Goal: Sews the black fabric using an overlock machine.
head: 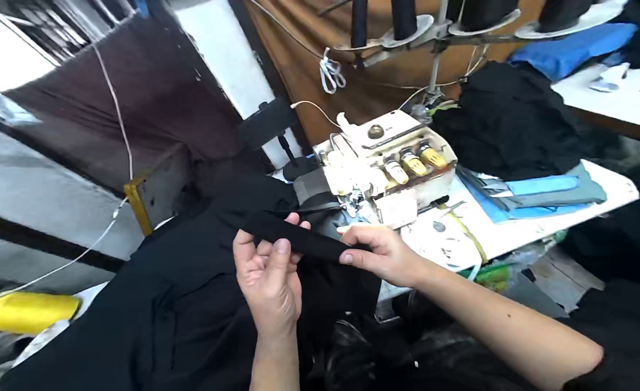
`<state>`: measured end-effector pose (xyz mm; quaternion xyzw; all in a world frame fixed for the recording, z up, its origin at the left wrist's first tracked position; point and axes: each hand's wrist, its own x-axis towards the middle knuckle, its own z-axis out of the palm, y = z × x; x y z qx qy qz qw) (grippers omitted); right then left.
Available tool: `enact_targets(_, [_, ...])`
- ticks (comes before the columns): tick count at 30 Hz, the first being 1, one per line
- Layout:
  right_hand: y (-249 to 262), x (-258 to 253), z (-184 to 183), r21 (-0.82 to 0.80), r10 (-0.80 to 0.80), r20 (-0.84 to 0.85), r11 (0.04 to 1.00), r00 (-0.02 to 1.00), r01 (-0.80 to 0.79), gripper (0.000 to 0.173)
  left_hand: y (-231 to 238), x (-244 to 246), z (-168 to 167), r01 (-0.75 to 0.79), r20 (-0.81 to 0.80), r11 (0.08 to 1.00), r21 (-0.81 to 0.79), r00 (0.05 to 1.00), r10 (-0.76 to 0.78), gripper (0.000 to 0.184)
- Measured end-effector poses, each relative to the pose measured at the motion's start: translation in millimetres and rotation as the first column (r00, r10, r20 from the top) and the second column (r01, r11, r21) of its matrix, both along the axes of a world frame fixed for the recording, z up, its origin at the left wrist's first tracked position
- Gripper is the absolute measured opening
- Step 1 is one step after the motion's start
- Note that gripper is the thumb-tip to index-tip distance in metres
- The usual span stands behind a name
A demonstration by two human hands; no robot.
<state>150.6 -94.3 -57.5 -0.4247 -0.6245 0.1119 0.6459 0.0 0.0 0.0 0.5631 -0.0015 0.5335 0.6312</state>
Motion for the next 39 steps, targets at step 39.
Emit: enact_targets(39, [-149.1,-58.7,-94.3,-0.325,-0.222,0.055,0.918,0.974,0.228,0.029,-90.0,5.9,-86.2,0.069,-0.474,0.728,-0.683,0.716,-0.512,0.032])
